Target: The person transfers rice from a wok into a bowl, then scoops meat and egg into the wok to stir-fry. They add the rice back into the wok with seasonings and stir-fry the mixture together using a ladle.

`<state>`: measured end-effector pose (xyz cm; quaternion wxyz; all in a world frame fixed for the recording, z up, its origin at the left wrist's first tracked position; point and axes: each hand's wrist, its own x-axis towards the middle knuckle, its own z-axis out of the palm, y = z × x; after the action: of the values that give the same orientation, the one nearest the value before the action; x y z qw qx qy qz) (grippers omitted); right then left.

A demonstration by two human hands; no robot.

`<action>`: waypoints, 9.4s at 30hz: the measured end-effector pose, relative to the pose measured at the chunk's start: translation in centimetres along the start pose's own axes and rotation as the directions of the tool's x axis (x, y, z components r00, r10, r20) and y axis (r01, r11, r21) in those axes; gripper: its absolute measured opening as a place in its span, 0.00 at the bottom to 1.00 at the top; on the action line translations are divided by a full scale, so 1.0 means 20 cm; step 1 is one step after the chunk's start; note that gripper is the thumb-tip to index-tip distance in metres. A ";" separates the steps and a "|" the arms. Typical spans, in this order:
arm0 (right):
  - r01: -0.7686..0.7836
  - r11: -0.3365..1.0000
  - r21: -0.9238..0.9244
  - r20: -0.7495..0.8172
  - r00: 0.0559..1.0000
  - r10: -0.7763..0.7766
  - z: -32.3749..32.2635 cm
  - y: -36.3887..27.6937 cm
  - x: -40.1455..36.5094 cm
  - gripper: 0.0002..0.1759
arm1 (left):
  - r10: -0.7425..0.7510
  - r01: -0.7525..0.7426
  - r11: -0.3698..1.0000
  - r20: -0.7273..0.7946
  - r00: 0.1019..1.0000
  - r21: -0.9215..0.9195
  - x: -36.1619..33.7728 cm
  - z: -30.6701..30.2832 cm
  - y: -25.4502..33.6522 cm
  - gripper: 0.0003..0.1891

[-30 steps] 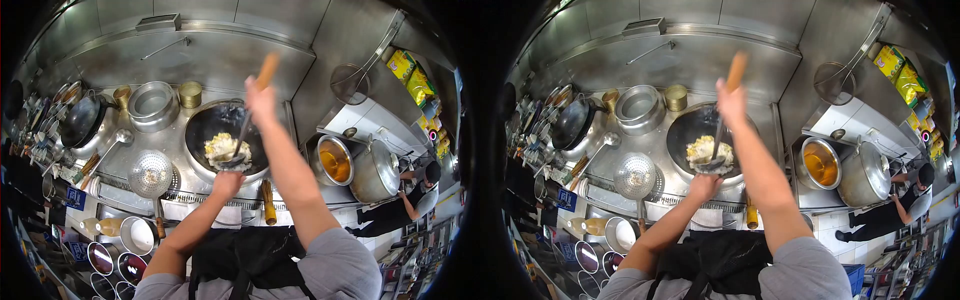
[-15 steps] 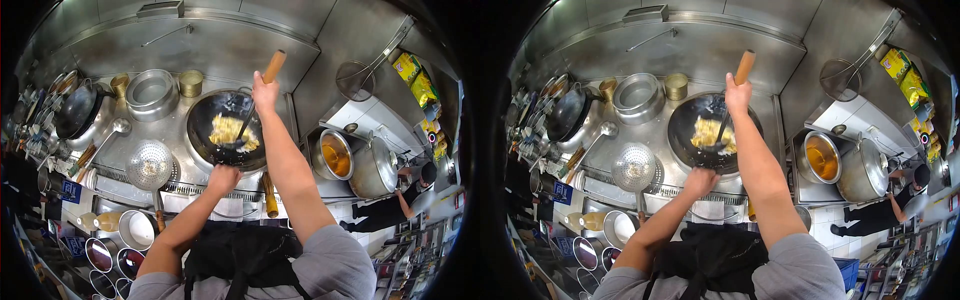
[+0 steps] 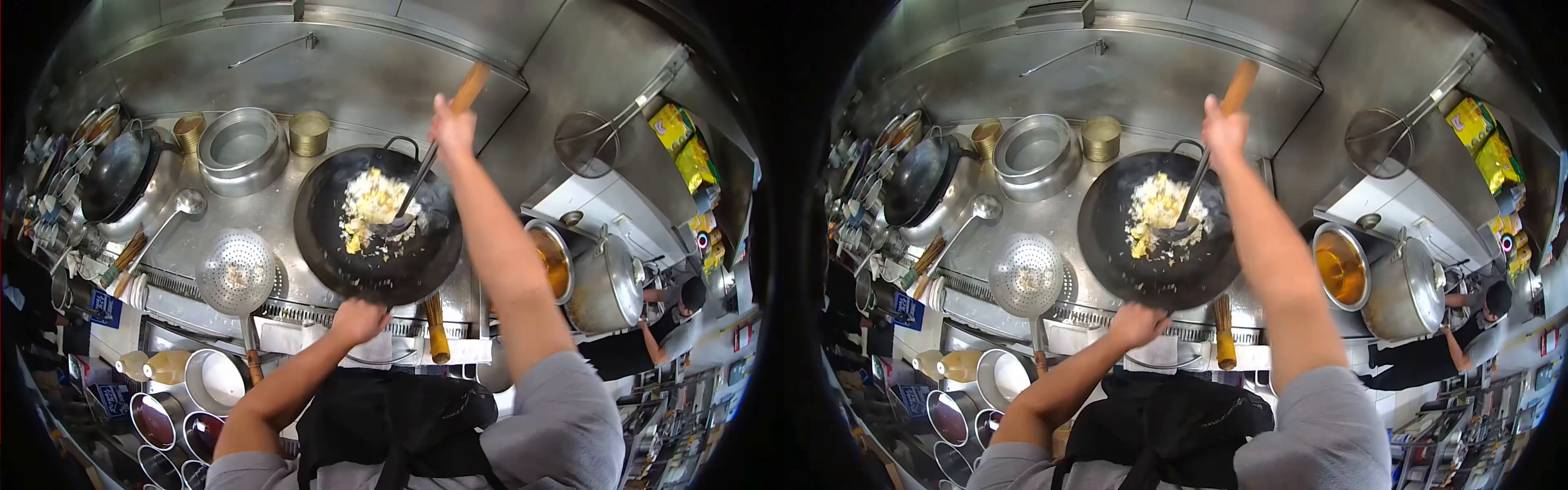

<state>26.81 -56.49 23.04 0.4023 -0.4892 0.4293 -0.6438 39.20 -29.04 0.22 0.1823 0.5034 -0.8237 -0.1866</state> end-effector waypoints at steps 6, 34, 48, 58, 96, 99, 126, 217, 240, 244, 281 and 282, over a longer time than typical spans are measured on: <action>-0.074 0.995 -0.061 0.169 0.982 0.084 0.02 -0.31 0.54 0.23 | -0.088 0.081 0.995 -0.154 0.984 -0.056 0.26 -0.09 -0.01 0.18; 0.006 0.988 0.153 0.138 0.990 -0.027 -0.18 -0.01 -0.23 0.18 | -0.095 0.088 0.994 -0.108 0.990 -0.068 0.43 0.05 -0.21 0.16; -0.025 0.956 0.293 0.106 0.994 -0.006 -0.40 0.20 -0.01 0.14 | -0.110 0.100 0.992 -0.130 0.985 -0.081 0.42 0.08 -0.18 0.18; 0.092 0.965 0.246 0.002 0.995 -0.095 -0.46 0.11 0.01 0.15 | -0.121 0.107 0.990 -0.161 0.979 -0.092 0.41 0.08 -0.18 0.17; 0.247 0.904 0.350 0.201 0.922 -0.330 -0.38 -0.76 -0.44 0.14 | -0.069 0.075 0.994 0.073 0.995 -0.081 0.05 -0.42 0.25 0.16; 0.209 0.930 0.304 0.198 0.941 -0.276 -0.38 -0.70 -0.39 0.15 | -0.085 0.076 0.992 -0.083 0.993 -0.103 0.13 -0.39 0.21 0.16; 0.073 0.994 0.076 0.127 0.988 -0.082 -0.18 -0.63 -0.19 0.23 | -0.033 0.033 0.999 -0.078 0.996 0.000 0.04 -0.42 0.25 0.17; -0.031 0.986 0.165 0.259 0.966 -0.013 -0.07 0.25 0.05 0.18 | -0.152 0.141 0.986 -0.142 0.978 -0.085 0.40 0.07 -0.16 0.18; 0.127 0.973 0.193 0.280 0.943 -0.179 -0.16 0.42 -0.40 0.14 | -0.125 0.111 0.988 -0.139 0.982 -0.103 0.36 0.06 -0.16 0.14; -0.007 0.963 0.269 0.198 0.979 -0.048 -0.27 -0.26 -0.29 0.14 | -0.070 0.057 0.994 -0.132 0.989 -0.096 0.17 -0.24 0.12 0.14; -0.028 0.985 -0.168 -0.094 0.996 0.012 -0.09 -0.22 -0.28 0.20 | -0.025 0.013 0.999 -0.282 0.959 -0.045 0.18 -0.17 0.04 0.15; -0.004 0.998 -0.057 -0.037 0.999 0.002 -0.06 0.08 -0.32 0.16 | -0.022 0.024 1.000 -0.263 0.965 0.005 0.19 -0.10 0.00 0.15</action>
<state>26.99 -50.81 19.58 0.3812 -0.4879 0.4556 -0.6396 38.45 -32.65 2.35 0.2858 0.5341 -0.7870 -0.1170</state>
